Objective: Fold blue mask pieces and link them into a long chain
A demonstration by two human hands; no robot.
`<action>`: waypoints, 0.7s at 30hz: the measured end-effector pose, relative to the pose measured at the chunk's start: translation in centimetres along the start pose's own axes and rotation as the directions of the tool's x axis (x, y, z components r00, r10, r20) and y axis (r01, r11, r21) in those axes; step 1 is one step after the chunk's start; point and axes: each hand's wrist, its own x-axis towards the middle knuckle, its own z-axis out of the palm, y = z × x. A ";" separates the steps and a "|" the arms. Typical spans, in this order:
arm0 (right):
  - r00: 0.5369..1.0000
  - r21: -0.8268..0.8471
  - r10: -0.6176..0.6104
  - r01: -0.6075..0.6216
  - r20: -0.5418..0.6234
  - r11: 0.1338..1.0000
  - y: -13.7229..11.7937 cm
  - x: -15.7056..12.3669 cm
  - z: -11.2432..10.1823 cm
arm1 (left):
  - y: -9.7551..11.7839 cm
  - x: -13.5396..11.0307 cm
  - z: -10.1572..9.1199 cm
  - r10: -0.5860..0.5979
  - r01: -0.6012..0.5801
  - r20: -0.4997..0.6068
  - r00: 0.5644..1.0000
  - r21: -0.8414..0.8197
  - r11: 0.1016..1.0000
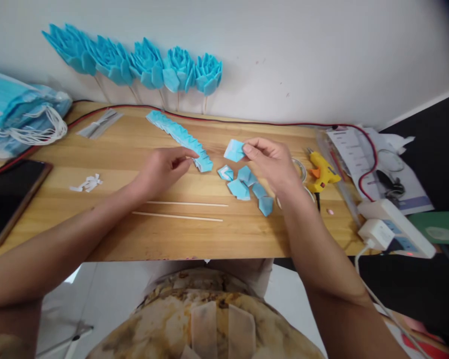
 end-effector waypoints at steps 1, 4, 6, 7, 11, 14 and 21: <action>1.000 -0.041 0.012 -0.011 0.020 0.999 -0.3 0.2 -0.3 | -0.5 -0.3 0.1 0.045 -0.045 -0.002 0.999 0.076 0.996; 0.976 -0.156 0.083 -0.052 0.202 0.986 -1.4 0.8 -0.7 | -1.6 -0.9 0.6 0.201 -0.206 0.045 0.979 0.262 0.943; 0.925 -0.205 0.141 -0.071 0.352 0.976 -2.1 1.1 -0.4 | -2.0 -1.1 0.9 0.288 -0.295 0.071 0.955 0.318 0.901; 0.897 -0.222 0.162 -0.074 0.412 0.972 -2.3 1.2 -0.2 | -2.2 -1.1 1.0 0.316 -0.325 0.081 0.945 0.328 0.887; 0.832 -0.254 0.172 -0.038 0.528 0.966 -2.4 1.3 1.0 | -2.8 -0.9 1.3 0.349 -0.370 0.126 0.929 0.351 0.860; 0.820 -0.258 0.156 -0.011 0.550 0.966 -1.7 1.2 1.8 | -2.9 -0.9 1.3 0.295 -0.352 0.198 0.935 0.393 0.850; 0.792 -0.219 -0.170 0.357 0.586 0.908 0.1 0.9 2.6 | -2.3 -0.6 1.0 0.181 -0.299 0.286 0.941 0.452 0.840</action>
